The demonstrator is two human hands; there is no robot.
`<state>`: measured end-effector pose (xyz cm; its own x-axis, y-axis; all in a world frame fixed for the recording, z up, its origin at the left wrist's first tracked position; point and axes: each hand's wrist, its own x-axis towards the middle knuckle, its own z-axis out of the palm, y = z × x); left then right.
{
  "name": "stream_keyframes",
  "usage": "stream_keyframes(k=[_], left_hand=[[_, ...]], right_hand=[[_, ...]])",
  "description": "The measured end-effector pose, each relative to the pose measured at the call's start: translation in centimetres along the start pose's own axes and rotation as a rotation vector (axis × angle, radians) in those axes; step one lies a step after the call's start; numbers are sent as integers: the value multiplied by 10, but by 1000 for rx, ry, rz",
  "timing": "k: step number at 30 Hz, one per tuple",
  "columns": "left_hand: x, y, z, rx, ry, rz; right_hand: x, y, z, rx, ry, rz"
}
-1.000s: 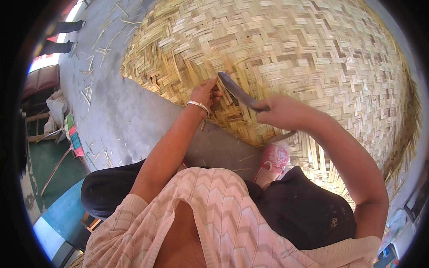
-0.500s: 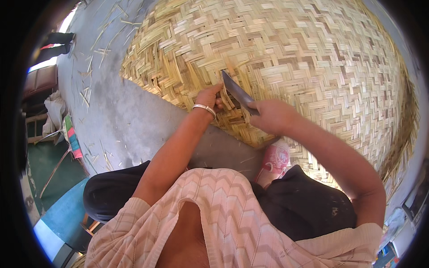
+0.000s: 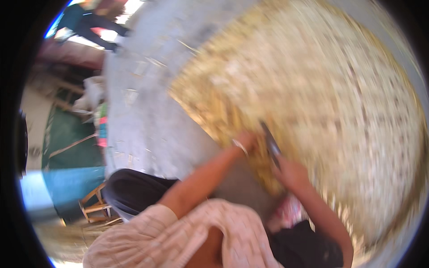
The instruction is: The person uses a curved knife to trim and adjust the edges of a large woven mat on the floor. They repeatedly tap and press the mat's edge with the knife, occasionally picking up loose strands and repositioning the mat to continue working along its perimeter.
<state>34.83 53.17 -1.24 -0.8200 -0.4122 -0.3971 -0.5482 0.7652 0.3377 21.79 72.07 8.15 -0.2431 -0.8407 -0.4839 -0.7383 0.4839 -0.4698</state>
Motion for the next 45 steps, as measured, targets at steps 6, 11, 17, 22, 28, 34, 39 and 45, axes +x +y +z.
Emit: stream_keyframes(k=[6, 11, 17, 22, 28, 34, 39, 45], left_hand=[[-15, 18, -14, -421, 42, -389], [-21, 7, -5, -315, 113, -256], [-4, 3, 6, -331, 40, -344], [15, -12, -10, -255, 188, -347], [56, -8, -74, 218, 349, 261], [86, 36, -115, 700, -215, 479], [108, 49, -134, 698, -523, 343], [108, 39, -112, 723, -480, 377]], right_hand=[[-1, -9, -17, -74, -70, 18], [-29, -1, -35, -80, -215, 14], [-81, 12, -47, 112, -224, 83], [-82, 35, -37, 210, -181, -9], [-81, 60, -34, -105, -8, -183], [-66, 62, -45, -278, -130, -86], [-39, 72, -52, -291, -18, -116], [-8, 75, -63, -250, -161, -72]])
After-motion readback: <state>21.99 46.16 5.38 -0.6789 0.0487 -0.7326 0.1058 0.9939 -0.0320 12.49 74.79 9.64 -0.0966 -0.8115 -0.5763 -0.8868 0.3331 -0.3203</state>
